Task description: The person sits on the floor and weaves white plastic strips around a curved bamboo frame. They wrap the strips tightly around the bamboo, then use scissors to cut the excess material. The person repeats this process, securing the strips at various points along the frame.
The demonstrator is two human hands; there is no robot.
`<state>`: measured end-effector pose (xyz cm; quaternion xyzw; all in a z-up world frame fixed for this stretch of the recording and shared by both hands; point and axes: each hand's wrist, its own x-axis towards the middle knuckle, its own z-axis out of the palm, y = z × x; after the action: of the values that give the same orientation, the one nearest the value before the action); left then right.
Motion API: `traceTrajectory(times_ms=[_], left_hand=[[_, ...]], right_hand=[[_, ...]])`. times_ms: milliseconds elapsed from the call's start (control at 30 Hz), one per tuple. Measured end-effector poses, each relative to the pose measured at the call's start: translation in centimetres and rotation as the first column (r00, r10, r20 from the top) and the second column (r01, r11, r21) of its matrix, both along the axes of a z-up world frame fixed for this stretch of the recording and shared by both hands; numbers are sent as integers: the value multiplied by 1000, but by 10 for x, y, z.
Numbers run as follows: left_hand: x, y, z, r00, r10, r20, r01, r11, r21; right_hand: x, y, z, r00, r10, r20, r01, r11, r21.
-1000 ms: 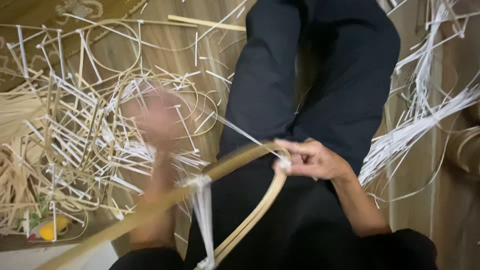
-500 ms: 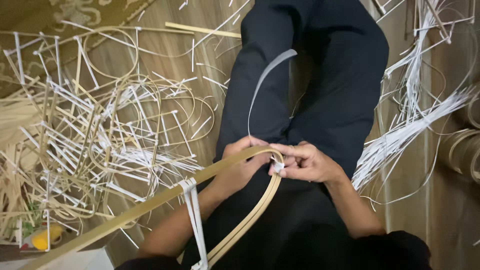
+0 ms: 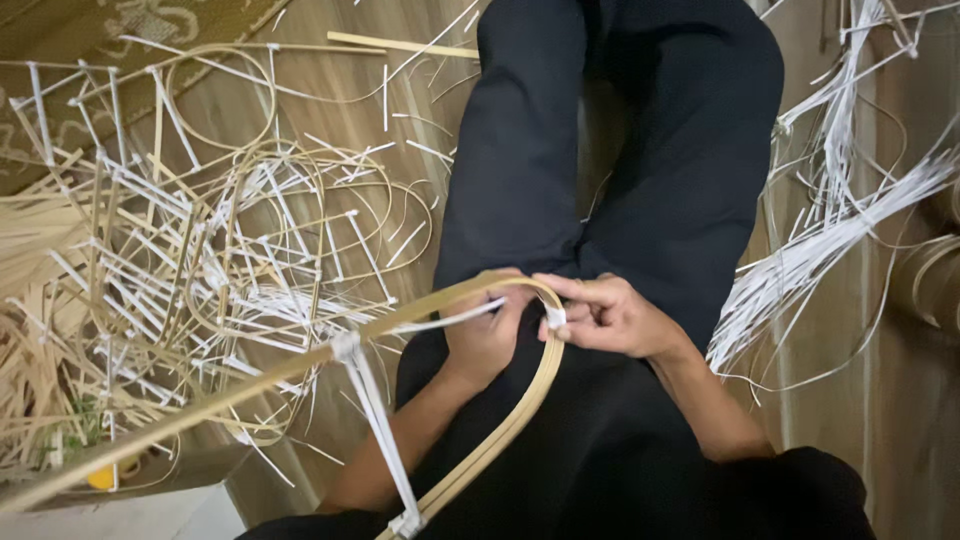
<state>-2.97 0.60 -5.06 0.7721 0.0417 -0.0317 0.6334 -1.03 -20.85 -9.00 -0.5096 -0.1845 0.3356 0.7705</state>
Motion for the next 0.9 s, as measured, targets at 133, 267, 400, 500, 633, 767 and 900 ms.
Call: traceTrajectory(times_ms=[133,267,400,500,633,767,900], left_hand=[[7,2,-7,995,29,-95,-39,994,-98],[15,25,-8,932,-241,-270,117,907,-404],[32,43,1,841,-531,-108,420,765,-487],[43,42,2,761,-556,-335,370,796,-479],[46,28,3,765,-557,-324,340,777,-530],[57,23,8,851,-480,-212,371,837,-403],[111,63,12,887,-390,247,459,805,-376]], right_hand=[[1,3,4,992,23,-127,-14,997,74],[0,0,3,996,14,-84,-9,998,62],[7,3,7,1000,-8,-21,10,997,70],[9,0,16,999,25,-28,-27,996,-79],[17,5,26,999,16,30,-13,992,-123],[30,8,41,996,-82,31,82,996,21],[53,-18,58,962,-250,-111,214,941,-261]])
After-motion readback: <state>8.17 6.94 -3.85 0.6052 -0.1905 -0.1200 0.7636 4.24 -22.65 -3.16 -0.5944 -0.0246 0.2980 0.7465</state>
